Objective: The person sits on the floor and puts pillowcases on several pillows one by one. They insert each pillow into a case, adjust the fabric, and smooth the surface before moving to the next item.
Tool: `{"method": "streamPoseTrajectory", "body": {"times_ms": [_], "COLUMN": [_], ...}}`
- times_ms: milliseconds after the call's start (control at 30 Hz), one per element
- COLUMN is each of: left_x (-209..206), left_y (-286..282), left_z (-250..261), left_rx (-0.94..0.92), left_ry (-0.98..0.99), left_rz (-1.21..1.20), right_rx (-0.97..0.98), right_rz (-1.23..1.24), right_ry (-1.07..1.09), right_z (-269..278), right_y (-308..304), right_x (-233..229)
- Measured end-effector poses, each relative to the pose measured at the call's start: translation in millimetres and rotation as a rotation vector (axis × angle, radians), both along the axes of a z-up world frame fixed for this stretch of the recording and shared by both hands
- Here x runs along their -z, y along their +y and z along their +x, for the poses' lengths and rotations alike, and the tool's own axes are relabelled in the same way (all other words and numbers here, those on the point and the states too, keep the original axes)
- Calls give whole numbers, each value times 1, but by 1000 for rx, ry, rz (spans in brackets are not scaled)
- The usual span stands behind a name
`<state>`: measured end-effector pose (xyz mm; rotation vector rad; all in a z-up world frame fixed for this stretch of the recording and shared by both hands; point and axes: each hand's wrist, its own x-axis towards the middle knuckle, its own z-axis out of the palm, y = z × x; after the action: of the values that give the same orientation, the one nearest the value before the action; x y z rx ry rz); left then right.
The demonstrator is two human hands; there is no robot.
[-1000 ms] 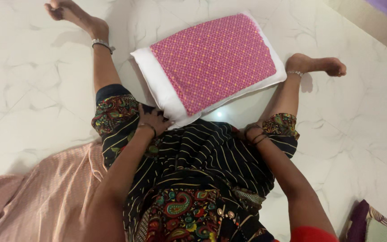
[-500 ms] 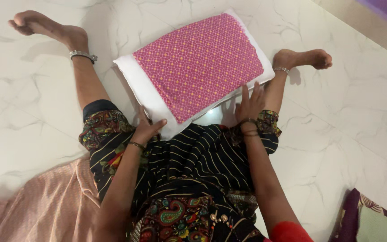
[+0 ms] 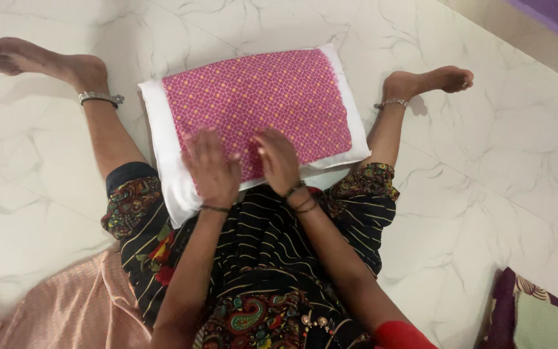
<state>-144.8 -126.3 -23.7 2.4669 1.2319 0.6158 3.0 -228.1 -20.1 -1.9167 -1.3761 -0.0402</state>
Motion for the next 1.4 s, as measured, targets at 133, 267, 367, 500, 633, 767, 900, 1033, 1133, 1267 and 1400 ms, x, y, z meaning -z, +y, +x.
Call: {"method": "streamPoseTrajectory", "body": {"times_ms": [133,267,367,500,633,767,900,1033,1133,1267,1400], "left_x": [23,51,72,91,68,13,-13,-9,0,-1,-1], "left_y": [19,38,34,29,54,87,99,116,125,120,118], "left_z": [20,-10,-23,-38,-36,-7,86,113,95,84,67], "left_rx": [92,54,-22,-66,-7,-193,-11,145,72,-5,-71], "left_ry": [344,424,374,73,149,30,-60,316,394,399,343], "left_rz": [-45,-62,-45,101,3,-62,50,-87,-133,-164,-210], "right_rx": [-21,119,319,551,722,785,261,81,156,364,603], "right_rz": [-572,-830,-669,-672,-844,-274,-397,-633,-682,-702,-755], "right_ry": [-324,-307,-231,-114,270,-143,3,-158,-153,-88,17], "right_z": [7,63,105,133,165,168,123,101,129,179,202], "right_y": [42,14,-21,-58,-66,-45,74,130,127,77,20], "right_x": [6,27,49,59,36,17,0,-13,1,25,30]}}
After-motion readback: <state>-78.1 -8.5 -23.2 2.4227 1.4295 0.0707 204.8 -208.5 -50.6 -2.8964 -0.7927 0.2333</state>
